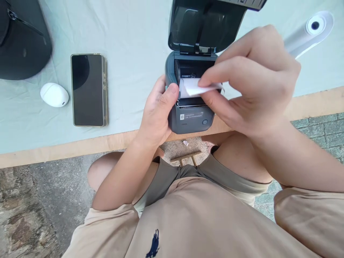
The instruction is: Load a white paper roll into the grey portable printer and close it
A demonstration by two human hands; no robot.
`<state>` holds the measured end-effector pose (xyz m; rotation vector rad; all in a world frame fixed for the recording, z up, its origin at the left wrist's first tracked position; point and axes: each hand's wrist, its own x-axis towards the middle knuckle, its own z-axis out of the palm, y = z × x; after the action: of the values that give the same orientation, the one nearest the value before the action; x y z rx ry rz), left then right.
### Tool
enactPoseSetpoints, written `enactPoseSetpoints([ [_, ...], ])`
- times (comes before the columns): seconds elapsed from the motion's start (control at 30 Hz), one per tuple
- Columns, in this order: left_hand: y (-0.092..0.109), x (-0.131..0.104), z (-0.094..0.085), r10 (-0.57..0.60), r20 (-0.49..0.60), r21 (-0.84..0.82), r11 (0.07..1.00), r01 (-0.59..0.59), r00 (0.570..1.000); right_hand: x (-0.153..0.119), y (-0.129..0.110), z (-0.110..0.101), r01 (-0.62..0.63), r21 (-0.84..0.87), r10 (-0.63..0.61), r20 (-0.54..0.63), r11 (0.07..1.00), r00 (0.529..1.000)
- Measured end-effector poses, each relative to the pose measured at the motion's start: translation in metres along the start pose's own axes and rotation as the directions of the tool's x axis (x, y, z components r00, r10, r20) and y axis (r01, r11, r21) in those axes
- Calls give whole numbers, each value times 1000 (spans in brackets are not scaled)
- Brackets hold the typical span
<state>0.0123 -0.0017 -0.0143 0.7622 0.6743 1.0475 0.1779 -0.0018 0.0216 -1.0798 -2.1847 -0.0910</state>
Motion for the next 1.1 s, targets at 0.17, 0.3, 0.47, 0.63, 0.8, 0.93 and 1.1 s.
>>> enactPoseSetpoints([
  [0.17, 0, 0, -7, 20, 54, -52, 999, -17, 998, -8, -3, 3, 136, 90, -140, 41, 987, 989],
  [0.3, -1, -1, -9, 14, 10, 5, 1000, -14, 1000, -10, 2, 0, 25, 163, -30, 28, 986, 999],
  [0.47, -4, 2, -10, 45, 22, 101, 994, -47, 999, -11, 8, -4, -36, 144, 35, 9, 989, 999],
  [0.63, -4, 2, -11, 33, 7, 117, 993, -34, 999, -14, 9, -1, -9, 131, 3, 39, 991, 999],
  [0.8, -5, 1, -11, 55, 31, 198, 978, -60, 998, -10, 7, -7, -279, 264, 291, -3, 923, 957],
  [0.93, -6, 2, -13, 97, 62, 262, 959, -110, 993, -2, 5, -8, -405, 572, 482, 19, 714, 876],
  [1.1, -6, 2, -14, 82, 50, 235, 968, -92, 995, -5, 13, -1, -298, 558, 363, -7, 775, 932],
])
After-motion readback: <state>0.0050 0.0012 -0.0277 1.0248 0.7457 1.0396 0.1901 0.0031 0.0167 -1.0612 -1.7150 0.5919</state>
